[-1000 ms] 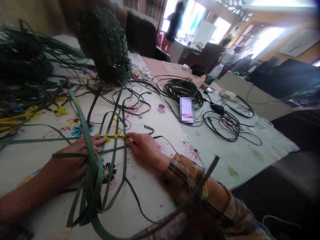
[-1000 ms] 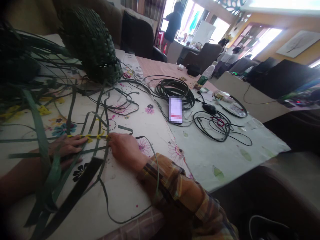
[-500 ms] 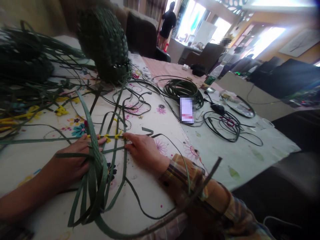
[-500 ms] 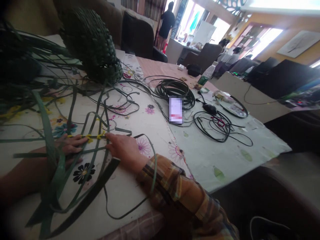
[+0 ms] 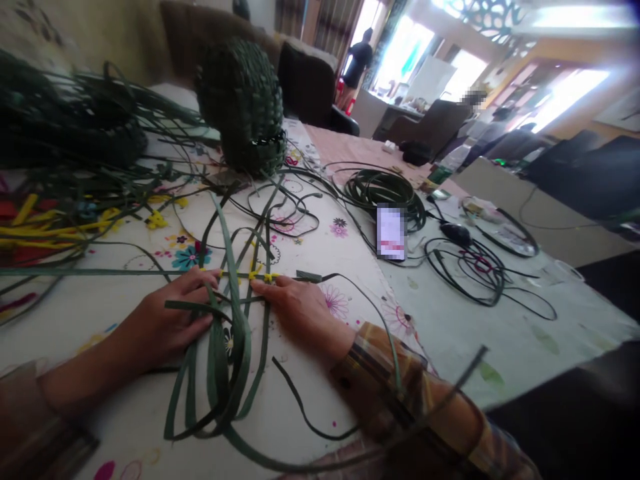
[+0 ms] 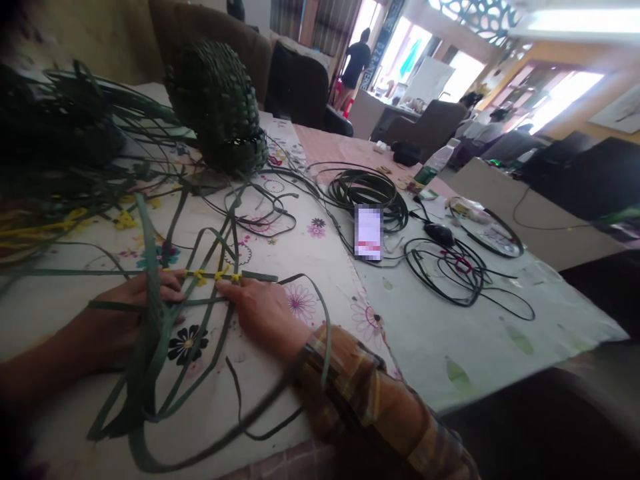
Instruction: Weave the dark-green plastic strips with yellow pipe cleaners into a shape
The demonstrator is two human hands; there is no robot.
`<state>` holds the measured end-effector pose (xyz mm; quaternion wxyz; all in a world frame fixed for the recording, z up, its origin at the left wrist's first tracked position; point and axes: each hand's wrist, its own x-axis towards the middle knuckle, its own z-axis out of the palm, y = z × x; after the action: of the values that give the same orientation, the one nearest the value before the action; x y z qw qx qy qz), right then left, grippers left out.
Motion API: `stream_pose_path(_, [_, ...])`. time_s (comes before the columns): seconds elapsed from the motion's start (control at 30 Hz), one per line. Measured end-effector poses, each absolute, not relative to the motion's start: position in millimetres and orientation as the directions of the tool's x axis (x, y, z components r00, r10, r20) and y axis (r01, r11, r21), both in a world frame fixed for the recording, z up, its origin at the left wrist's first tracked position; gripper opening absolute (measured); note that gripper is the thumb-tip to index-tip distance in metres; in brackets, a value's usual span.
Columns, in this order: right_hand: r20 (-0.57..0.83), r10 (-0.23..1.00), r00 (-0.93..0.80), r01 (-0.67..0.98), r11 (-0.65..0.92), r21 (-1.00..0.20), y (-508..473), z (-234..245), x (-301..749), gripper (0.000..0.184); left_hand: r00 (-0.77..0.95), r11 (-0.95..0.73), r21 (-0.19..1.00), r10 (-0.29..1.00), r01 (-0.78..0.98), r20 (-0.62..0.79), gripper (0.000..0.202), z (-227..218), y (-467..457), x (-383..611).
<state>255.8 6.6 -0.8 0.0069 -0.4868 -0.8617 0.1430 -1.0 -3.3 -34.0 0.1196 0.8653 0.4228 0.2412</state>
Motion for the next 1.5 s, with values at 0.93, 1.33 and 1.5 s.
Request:
stream_pose_path(0.93, [-0.114,0.86,-0.498,0.856,0.467,-0.22,5,-10,255,0.048,0.467,-0.585,0.41,0.809,0.7,0.356,0.027,-24,-5,1])
stream_pose_path(1.33, [-0.03,0.883,-0.469,0.831,0.429,-0.355,5,-13,255,0.038,0.576,-0.679,0.383,0.734,0.626,0.36,0.03,-45,0,-6])
stream_pose_path(1.5, [0.006,0.886,-0.464,0.8,0.422,-0.428,5,-12,256,0.033,0.574,-0.649,0.373,0.761,0.663,0.302,0.033,-52,3,-9])
